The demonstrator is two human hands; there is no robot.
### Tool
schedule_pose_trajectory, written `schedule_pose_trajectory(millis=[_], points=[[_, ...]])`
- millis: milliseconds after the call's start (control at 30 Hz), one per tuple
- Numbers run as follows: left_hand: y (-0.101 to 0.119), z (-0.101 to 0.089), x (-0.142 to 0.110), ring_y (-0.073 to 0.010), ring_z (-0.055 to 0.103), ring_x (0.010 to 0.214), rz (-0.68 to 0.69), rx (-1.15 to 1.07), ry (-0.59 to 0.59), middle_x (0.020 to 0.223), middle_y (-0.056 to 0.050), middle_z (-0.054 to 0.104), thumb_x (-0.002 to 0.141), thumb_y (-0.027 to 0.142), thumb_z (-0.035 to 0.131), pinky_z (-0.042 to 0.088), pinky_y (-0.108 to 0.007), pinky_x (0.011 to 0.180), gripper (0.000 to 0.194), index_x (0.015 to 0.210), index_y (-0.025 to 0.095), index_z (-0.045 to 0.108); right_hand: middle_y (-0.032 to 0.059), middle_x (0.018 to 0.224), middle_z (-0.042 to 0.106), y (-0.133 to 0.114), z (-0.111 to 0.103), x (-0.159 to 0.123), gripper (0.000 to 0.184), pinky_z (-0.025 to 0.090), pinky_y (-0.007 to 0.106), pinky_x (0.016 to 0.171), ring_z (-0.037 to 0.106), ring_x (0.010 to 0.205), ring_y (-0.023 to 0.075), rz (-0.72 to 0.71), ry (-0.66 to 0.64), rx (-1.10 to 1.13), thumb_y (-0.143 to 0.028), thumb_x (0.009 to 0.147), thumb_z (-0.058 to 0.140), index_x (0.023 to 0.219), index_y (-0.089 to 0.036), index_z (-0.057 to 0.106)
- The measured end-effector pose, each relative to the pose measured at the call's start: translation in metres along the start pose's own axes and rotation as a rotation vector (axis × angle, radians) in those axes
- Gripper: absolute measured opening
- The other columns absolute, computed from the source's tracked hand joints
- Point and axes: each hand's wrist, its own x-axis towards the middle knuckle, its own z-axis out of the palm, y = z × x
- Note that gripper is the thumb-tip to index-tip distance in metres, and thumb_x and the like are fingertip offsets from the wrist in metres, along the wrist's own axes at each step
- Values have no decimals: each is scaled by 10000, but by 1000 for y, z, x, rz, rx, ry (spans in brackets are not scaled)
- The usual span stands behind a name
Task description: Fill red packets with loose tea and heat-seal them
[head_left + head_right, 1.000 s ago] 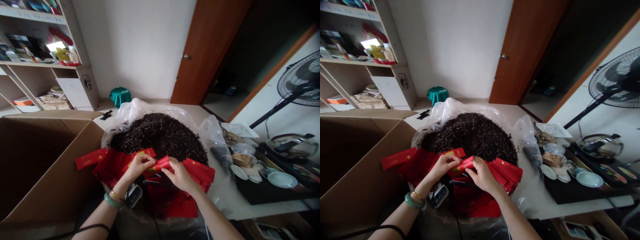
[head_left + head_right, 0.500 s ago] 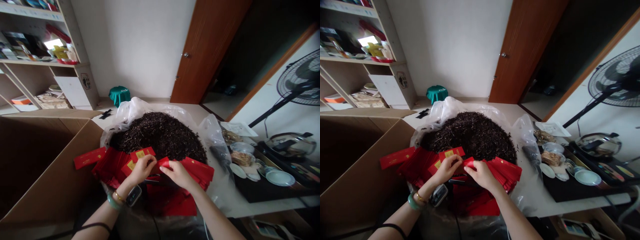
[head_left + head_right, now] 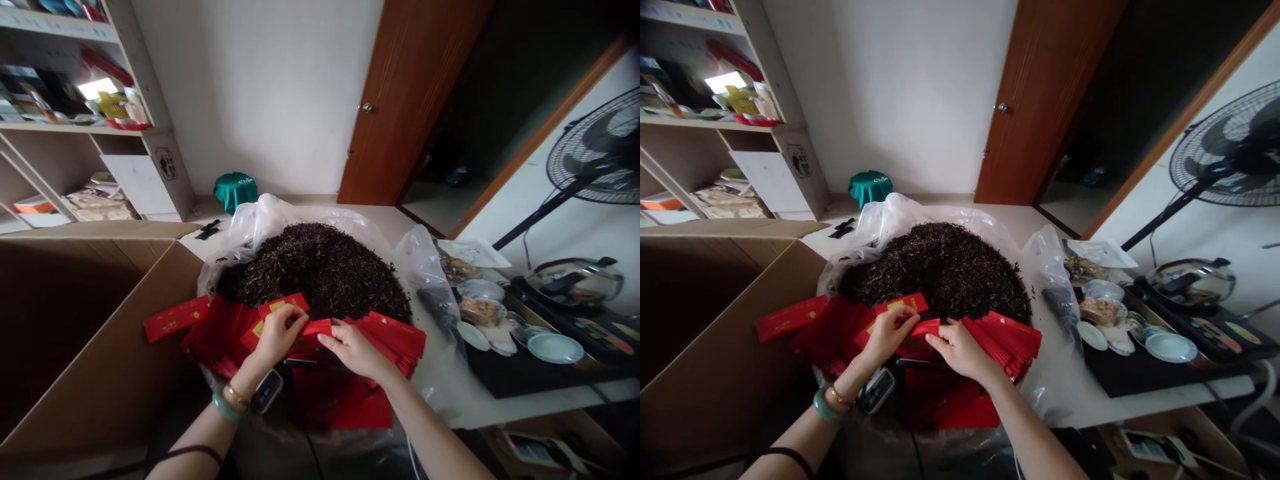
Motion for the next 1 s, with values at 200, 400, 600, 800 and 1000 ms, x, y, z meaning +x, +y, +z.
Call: schedule_pose_trajectory(millis=[200,400,600,800,1000], points=[[5,6,-9,-248,584,1053,478,324,168,1060,-101,676,864,199,554,475,-432,923,238,1097,180,597,51,999,726,5,-2,3,365,493,375,899,647,974,244,124,44,59,-429,935,415,1006,-207,696],[-2,18,-13,-328,462,1262,530,485,-8,1347,-171,519,787,226,601,404,-523,1034,653,1394,170,366,95,1136,678,9,0,3,364,464,418,965,612,1075,258,173,67,65,-417,914,439,1139,-200,625],[-11,17,-10,-314,504,1218,494,499,-35,1314,-170,540,794,173,581,454,-480,993,697,1431,174,300,92,1113,671,-1,-1,1,337,481,409,930,600,1083,264,141,36,54,-405,918,433,1137,-212,602],[-15,20,-11,-294,570,1108,441,490,-26,1186,-145,605,788,153,579,487,-450,922,655,1404,180,357,72,998,677,-6,-5,1,282,505,363,856,626,957,237,100,-39,49,-422,904,483,1009,-200,620],[-14,19,-12,-289,582,1082,395,513,-54,1172,-131,620,757,125,583,486,-439,894,624,1359,188,433,48,896,658,-4,-8,0,321,501,334,769,613,865,226,125,-62,65,-498,885,508,930,-200,620]])
